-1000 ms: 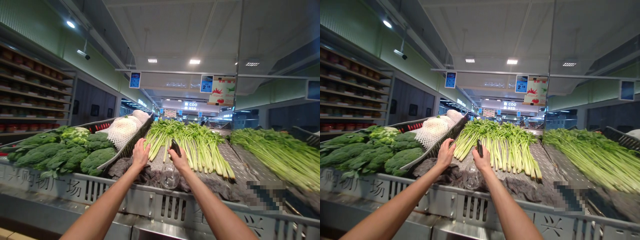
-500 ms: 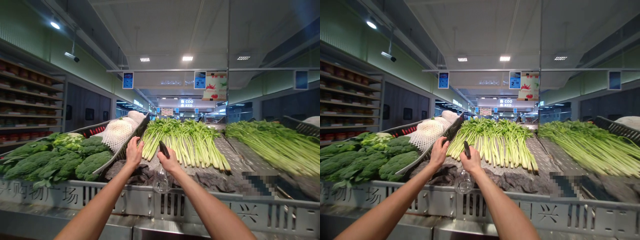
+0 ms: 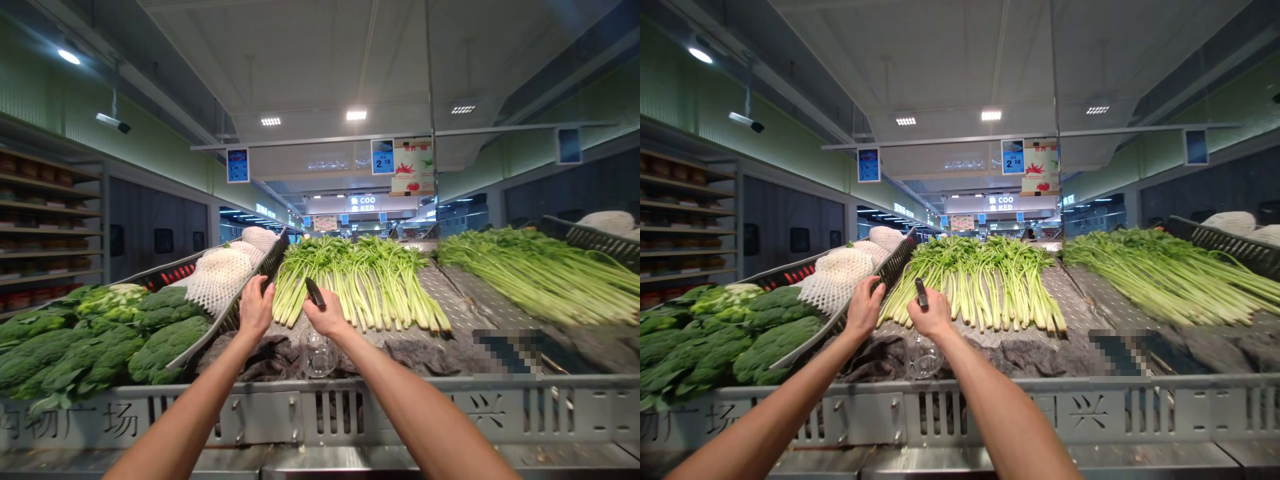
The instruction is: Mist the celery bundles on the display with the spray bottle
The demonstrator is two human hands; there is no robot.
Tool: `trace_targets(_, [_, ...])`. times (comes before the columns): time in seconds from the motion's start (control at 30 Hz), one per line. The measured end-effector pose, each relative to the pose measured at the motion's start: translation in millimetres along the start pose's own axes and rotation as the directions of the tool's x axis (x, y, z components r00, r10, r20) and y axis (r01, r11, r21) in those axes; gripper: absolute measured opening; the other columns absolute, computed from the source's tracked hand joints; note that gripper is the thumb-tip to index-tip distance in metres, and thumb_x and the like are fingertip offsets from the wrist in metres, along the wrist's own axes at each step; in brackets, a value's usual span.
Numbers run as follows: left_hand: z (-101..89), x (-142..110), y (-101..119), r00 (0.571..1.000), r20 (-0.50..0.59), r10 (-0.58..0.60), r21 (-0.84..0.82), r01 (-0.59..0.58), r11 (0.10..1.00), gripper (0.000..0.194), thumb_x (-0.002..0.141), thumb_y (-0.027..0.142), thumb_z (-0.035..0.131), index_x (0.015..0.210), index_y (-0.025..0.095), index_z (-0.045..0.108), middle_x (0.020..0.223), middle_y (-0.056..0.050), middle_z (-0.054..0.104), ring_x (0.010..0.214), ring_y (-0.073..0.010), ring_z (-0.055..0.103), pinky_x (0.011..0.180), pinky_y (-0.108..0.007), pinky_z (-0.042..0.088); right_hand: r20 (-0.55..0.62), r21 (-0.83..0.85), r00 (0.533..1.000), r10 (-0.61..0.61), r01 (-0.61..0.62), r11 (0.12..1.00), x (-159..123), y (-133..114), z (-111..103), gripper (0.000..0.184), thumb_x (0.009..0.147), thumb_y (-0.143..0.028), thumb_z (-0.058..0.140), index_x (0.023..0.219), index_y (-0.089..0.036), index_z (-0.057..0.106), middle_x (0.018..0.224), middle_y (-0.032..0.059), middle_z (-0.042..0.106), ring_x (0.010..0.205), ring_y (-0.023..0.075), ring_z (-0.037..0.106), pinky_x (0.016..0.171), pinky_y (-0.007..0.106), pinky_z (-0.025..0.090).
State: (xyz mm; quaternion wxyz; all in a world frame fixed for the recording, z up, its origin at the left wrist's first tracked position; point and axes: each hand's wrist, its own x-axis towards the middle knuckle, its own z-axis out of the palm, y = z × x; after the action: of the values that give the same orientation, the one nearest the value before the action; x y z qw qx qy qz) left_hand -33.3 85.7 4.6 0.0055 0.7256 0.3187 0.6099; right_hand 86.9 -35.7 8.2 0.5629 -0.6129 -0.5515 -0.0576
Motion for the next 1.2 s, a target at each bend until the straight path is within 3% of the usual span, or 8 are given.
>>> trace_targets(0.2, [1.9, 3, 8, 1.0, 0.023, 0.003, 0.008, -0.003, 1.0, 0.037, 0.078, 0.038, 0.032, 0.102, 0.016, 0.047, 0.112, -0.01, 0.049, 0.108, -0.024, 0.042, 0.093, -0.042, 0.033, 0.044, 0.143, 0.996, 0.075, -0.081, 0.986, 8, 12, -4, 0.018, 0.063, -0.029, 0.047, 0.074, -0.019, 0.057, 0.058, -0.0022, 0.053, 0.051, 0.0109, 0.046, 0.047, 0.021, 0.033])
trace_targets(0.37, [5.2, 2, 10, 1.0, 0.03, -0.004, 0.001, 0.004, 1.0, 0.035, 0.078, 0.038, 0.032, 0.102, 0.017, 0.047, 0.113, -0.01, 0.049, 0.109, -0.024, 0.042, 0.092, -0.042, 0.033, -0.058, 0.239, 0.998, 0.01, 0.004, 0.971, 11, 9, -19, 0.023, 0.066, -0.034, 0.046, 0.078, -0.019, 0.057, 0.063, -0.0019, 0.054, 0.056, 0.0114, 0.048, 0.048, 0.021, 0.034])
trace_targets(0.5, [8.8, 0, 11, 1.0, 0.028, 0.009, -0.01, -0.008, 1.0, 0.034, 0.078, 0.038, 0.032, 0.101, 0.018, 0.047, 0.112, -0.01, 0.049, 0.109, -0.0234, 0.042, 0.093, -0.042, 0.033, -0.129, 0.176, 0.992, 0.009, 0.014, 0.984, 11, 4, -32, 0.019, 0.064, -0.03, 0.046, 0.075, -0.019, 0.057, 0.06, -0.0023, 0.054, 0.055, 0.0112, 0.048, 0.049, 0.021, 0.034])
trace_targets(0.63, [11.5, 0, 15, 0.999, 0.032, 0.008, -0.023, -0.007, 1.0, 0.033, 0.078, 0.037, 0.033, 0.1, 0.018, 0.047, 0.111, -0.009, 0.05, 0.109, -0.023, 0.042, 0.094, -0.041, 0.032, -0.188, 0.105, 0.979, 0.074, -0.055, 0.993, 12, 11, -41, 0.015, 0.062, -0.029, 0.046, 0.066, -0.018, 0.056, 0.056, -0.0019, 0.052, 0.054, 0.0116, 0.047, 0.05, 0.022, 0.033])
trace_targets(0.77, [13.9, 0, 17, 0.999, 0.041, 0.012, -0.026, -0.011, 1.0, 0.033, 0.078, 0.038, 0.033, 0.101, 0.018, 0.047, 0.112, -0.009, 0.049, 0.11, -0.0236, 0.041, 0.094, -0.041, 0.032, -0.149, 0.197, 0.978, 0.145, -0.114, 0.974, 13, 27, -47, 0.021, 0.064, -0.034, 0.045, 0.071, -0.017, 0.056, 0.058, -0.0014, 0.052, 0.052, 0.0111, 0.045, 0.048, 0.022, 0.033])
trace_targets(0.97, [19.1, -1, 19, 0.999, 0.033, 0.011, -0.054, -0.009, 0.998, 0.033, 0.078, 0.039, 0.033, 0.1, 0.02, 0.047, 0.112, -0.009, 0.049, 0.11, -0.0237, 0.041, 0.094, -0.042, 0.031, -0.19, 0.305, 0.97, 0.15, -0.087, 0.948, 19, 31, -61, 0.027, 0.064, -0.038, 0.046, 0.079, -0.017, 0.054, 0.066, -0.0001, 0.054, 0.055, 0.0112, 0.046, 0.048, 0.022, 0.035])
trace_targets(1.2, [19.1, 0, 27, 0.998, 0.055, 0.009, -0.045, -0.006, 0.999, 0.036, 0.078, 0.039, 0.032, 0.102, 0.017, 0.048, 0.115, -0.011, 0.047, 0.111, -0.0241, 0.04, 0.094, -0.043, 0.031, -0.092, 0.258, 0.988, 0.121, -0.093, 0.962, 21, 30, -68, 0.018, 0.063, -0.031, 0.046, 0.067, -0.016, 0.054, 0.058, -0.0012, 0.051, 0.05, 0.0102, 0.043, 0.047, 0.023, 0.033])
